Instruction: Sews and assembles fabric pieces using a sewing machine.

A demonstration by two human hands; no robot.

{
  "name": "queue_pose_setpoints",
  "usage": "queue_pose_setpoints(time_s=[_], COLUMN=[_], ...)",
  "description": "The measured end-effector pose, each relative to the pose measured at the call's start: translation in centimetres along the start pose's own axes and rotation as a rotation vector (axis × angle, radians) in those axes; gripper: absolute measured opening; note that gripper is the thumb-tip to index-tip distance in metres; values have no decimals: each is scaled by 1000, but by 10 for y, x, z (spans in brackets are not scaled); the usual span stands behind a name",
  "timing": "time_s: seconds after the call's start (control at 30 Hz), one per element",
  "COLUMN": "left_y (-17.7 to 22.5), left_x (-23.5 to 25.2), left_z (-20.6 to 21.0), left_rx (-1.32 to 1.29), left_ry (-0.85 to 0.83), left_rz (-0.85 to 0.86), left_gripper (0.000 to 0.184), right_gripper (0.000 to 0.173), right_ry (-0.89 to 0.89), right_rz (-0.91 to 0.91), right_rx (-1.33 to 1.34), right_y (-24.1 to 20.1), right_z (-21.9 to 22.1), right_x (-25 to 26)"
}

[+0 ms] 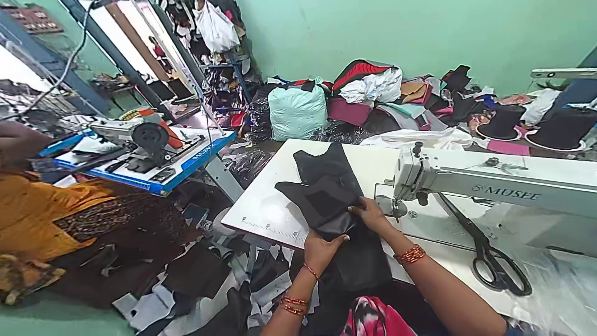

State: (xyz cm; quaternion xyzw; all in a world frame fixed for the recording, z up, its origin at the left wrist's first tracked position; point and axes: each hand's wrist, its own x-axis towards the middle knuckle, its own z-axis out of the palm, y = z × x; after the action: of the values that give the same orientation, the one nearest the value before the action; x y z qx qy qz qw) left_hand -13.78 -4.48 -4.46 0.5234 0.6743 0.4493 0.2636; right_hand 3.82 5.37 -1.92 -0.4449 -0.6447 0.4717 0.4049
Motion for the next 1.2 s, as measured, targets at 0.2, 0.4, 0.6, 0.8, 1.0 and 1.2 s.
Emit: queue_pose_setpoints(time_s=[0.2,0.4,0.6,0.8,1.0,1.2], left_y=[-14,-16,-9,-4,-3,-9], left_x=[-4,17,27,29,21,21], left_z=[18,19,12,17,28,13], left_rx=[-136,-104,-211,-231,-230,-159], left_ry=[112,-118,-222,-285,37,70], left_rz=[237,201,248,149,307,256], left_gripper=[64,53,62,71,21,22], right_gripper=[20,38,52,61,47,45], right_ry=[611,341,11,-102,176,75], right_rz=[-675,61,185,184,-19,-95], right_rx=[-445,-12,285,261,0,-382], right_y=[6,28,32,37,29,30], right_z=[7,-33,-65,-71,-49,-45], right_x=[-43,-32,-36,-32,-24,-23])
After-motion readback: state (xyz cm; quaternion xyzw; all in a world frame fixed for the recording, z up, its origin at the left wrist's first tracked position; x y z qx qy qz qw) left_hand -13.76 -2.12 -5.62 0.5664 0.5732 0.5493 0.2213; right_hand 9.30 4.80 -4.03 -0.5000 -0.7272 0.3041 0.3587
